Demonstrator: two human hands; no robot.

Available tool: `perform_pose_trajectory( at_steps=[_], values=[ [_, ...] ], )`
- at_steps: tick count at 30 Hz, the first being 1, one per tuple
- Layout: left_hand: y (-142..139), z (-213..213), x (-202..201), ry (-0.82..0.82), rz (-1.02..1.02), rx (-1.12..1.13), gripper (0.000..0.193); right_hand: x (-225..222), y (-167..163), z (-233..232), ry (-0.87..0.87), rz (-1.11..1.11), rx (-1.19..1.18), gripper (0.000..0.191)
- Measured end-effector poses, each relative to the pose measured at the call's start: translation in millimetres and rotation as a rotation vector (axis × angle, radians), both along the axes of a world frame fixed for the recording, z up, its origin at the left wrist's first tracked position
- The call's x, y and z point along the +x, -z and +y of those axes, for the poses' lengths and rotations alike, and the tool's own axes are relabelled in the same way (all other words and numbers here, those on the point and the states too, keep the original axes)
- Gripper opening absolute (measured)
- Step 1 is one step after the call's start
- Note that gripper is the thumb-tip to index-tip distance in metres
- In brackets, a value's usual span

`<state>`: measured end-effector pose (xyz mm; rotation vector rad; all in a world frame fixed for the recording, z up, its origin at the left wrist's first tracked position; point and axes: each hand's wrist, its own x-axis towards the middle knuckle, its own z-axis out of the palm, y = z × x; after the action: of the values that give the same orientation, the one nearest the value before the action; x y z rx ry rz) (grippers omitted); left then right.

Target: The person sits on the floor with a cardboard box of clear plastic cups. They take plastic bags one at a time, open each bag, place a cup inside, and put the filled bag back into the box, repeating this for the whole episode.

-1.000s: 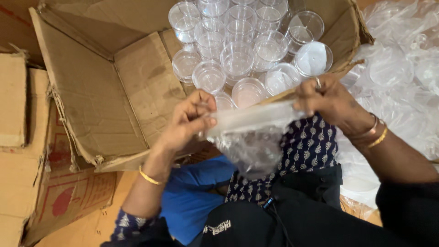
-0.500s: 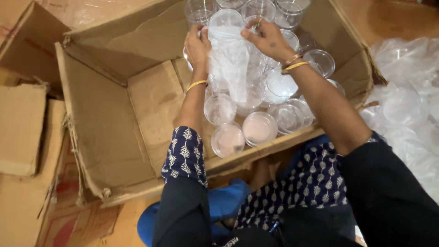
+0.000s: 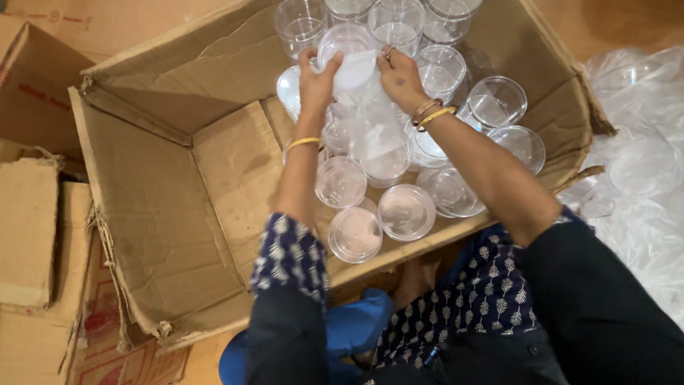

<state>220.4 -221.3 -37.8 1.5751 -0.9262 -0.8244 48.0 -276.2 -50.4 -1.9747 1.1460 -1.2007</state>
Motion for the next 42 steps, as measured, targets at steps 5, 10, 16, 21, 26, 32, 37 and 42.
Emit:
perform_pose_trajectory(
  at_steps=[5,10,16,21,26,32,37,42],
  values=[
    [-45.6,55.4,15.0,0.227,0.559,-0.062,0.060,-38.5,-48.4,5.4,-0.430,-0.401,0.503,0.025],
    [-97.1,138.0,15.3,0.589,0.641,-0.108,0.063,-97.5,-105.7,80.9,-0.684,-0.036,0.214,0.015],
    [-138.7,248.3,2.1,0.960,0.081,0.076,0.070,-129.7,-123.1,208.5,-0.786,-0.036,0.072,0.006],
    [-150.9,306.2,-25.0,1.164,0.181,0.088,0.068,-145.0,-108.8,294.4,-0.789,-0.424,0.345,0.014],
    [-152.7,336.3,-60.5,1.498,-0.153,0.277,0.078,-146.7,-80.0,349.0,-0.777,-0.818,1.049,0.022],
    [-124.9,351.0,-85.3,1.142,-0.071,-0.370,0.056,-155.3,-65.0,369.7,-0.363,-0.780,0.593,0.029],
    [-82.3,370.7,-105.5,0.929,0.408,-0.298,0.058,-163.6,-59.8,377.0,-0.335,-0.744,0.523,0.031],
    [-68.5,369.5,-127.0,1.381,0.125,-0.152,0.050,-171.4,-71.3,381.5,-0.568,-0.437,0.190,0.028]
  ],
)
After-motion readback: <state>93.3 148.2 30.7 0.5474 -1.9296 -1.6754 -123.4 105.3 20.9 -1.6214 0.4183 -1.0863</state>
